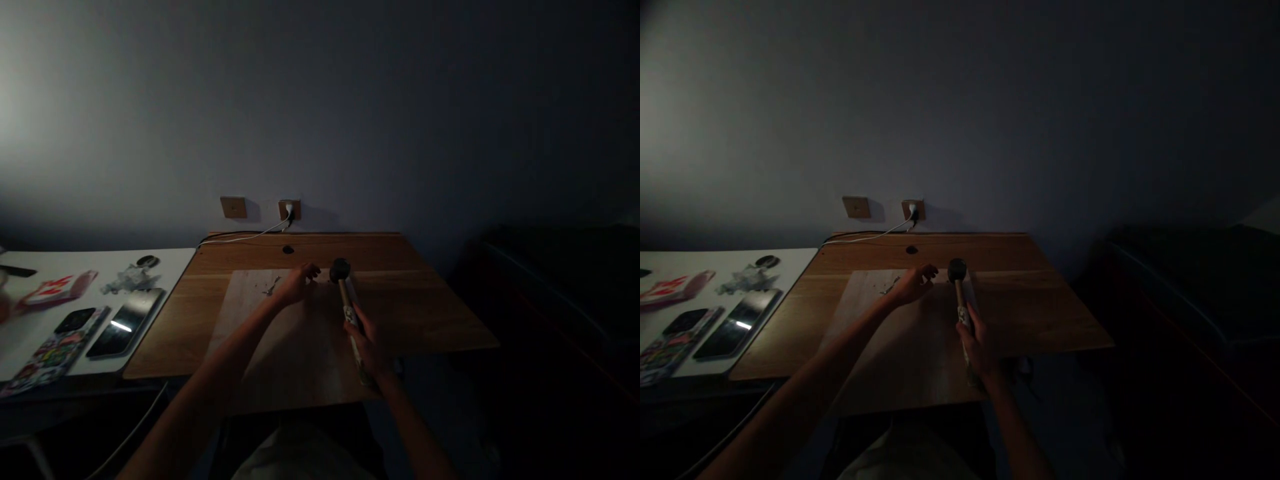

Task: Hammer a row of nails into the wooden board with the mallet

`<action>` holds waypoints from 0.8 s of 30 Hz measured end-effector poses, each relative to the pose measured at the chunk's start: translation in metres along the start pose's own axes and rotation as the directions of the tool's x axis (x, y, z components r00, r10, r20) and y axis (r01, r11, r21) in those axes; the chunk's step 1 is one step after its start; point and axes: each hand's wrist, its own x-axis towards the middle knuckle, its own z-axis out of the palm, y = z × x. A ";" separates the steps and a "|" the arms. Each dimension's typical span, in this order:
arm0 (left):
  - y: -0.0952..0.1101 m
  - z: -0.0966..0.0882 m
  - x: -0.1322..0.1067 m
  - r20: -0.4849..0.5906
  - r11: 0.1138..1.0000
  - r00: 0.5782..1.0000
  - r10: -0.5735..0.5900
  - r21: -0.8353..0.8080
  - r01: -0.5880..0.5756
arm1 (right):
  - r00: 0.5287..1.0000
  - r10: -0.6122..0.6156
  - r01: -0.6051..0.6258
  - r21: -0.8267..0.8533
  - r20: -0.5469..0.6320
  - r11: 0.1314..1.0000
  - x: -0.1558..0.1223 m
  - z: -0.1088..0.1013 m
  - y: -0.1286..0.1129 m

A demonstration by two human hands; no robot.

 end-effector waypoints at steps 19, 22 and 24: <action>0.020 -0.025 -0.008 0.293 0.799 0.954 -0.063 0.587 -0.127 | 0.999 0.011 -0.012 0.027 0.031 1.000 0.000 0.000 -0.001; 0.022 -0.024 -0.006 0.244 0.835 0.966 -0.089 0.547 -0.062 | 0.999 0.024 -0.026 0.039 0.046 0.999 0.000 0.000 -0.001; 0.022 -0.021 -0.002 0.228 0.865 0.970 -0.086 0.500 -0.041 | 0.999 0.009 -0.010 0.030 0.037 1.000 0.000 0.000 -0.002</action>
